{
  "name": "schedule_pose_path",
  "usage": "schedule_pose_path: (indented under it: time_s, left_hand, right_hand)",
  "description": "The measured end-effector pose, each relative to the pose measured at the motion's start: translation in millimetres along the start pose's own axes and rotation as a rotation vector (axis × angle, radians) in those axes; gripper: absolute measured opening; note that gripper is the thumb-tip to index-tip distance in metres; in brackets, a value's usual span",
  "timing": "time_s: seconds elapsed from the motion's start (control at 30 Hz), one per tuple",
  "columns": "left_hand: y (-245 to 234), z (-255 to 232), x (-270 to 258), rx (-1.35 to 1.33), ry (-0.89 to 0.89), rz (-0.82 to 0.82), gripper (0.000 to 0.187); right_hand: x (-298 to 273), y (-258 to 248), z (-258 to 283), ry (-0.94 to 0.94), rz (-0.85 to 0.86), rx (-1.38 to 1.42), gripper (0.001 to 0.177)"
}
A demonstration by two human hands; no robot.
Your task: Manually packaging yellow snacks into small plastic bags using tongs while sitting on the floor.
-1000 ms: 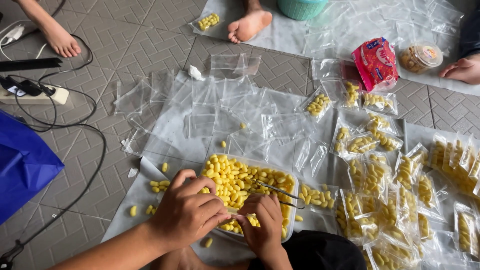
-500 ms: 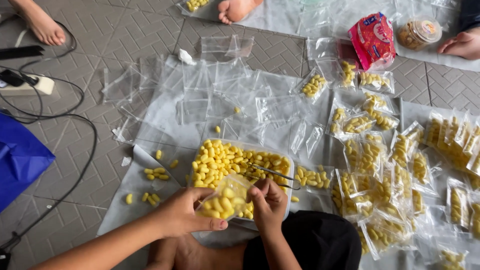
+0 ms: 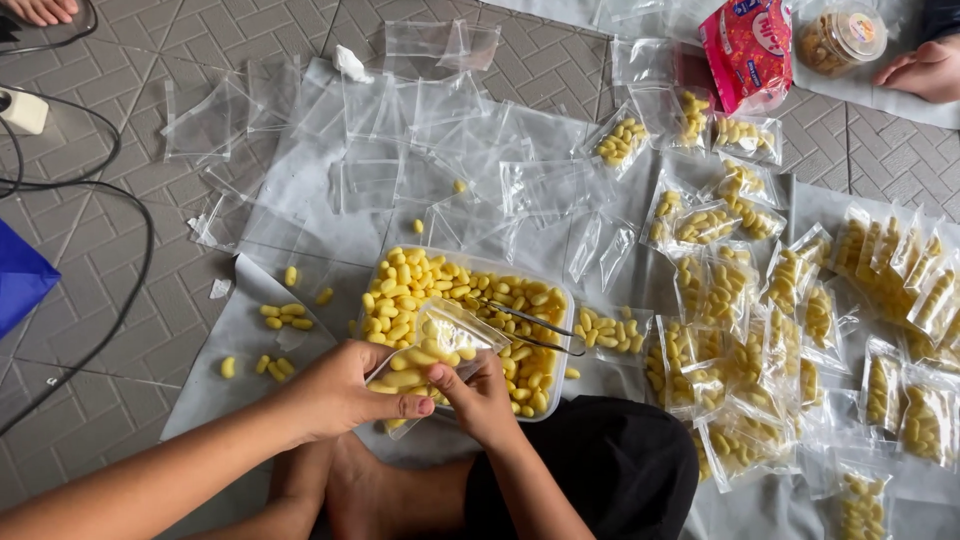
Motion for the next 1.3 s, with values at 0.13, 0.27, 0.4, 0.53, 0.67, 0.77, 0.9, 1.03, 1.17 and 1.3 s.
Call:
schedule_pose_path:
  time_s: [0.13,0.27,0.4,0.53,0.67,0.77,0.9,1.03,1.17,1.3]
  left_hand:
    - [-17,-19,-19,0.694,-0.264,-0.183,0.037]
    - [-23,-22,-19,0.652,-0.125,-0.173,0.041]
    - [-29,2,-12,0.546,-0.152,-0.153,0.045]
    - [-15,17,1,0.276,-0.071,-0.056,0.050]
    - [-18,17,0,0.341,-0.047,-0.035,0.046]
    - [-9,14,-3,0.267,-0.030,0.014,0.058]
    - [-29,49,-10,0.550,-0.308,0.062,0.072]
    - [-63,31,-20,1.064,-0.510,0.110,0.070]
    - [-121,16,4,1.539,-0.709,0.160,0.075]
    - [-185,-8,51,2.121,-0.723,0.197,0.056]
  right_hand:
    - [-6,-11,-8,0.071,-0.096,-0.017,0.033]
    - [4,-5,30,0.045,-0.156,0.060,0.039]
    - [7,-18,47,-0.041,-0.216,-0.061,0.032]
    - [-2,-22,49,-0.071,-0.208,-0.216,0.030]
    - [-12,-34,4,0.119,-0.164,0.008,0.032]
    - [-16,-50,1,0.206,-0.095,-0.001,0.030]
    - [-43,-117,8,0.217,-0.280,-0.219,0.021]
    - [-93,-197,37,-0.017,-0.781,-0.068,0.024]
    - [-161,-248,25,-0.320,-1.294,0.421,0.047]
    - [-184,-240,21,-0.573,-1.534,0.842,0.040]
Point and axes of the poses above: each hand's wrist, its own x-axis towards the middle knuckle, its own y-axis out of the palm, z = x × y, the point moved 9 cm from there along x, towards the middle knuckle, and after that the axes turned 15 degrees about z, right-handed, at the moved point
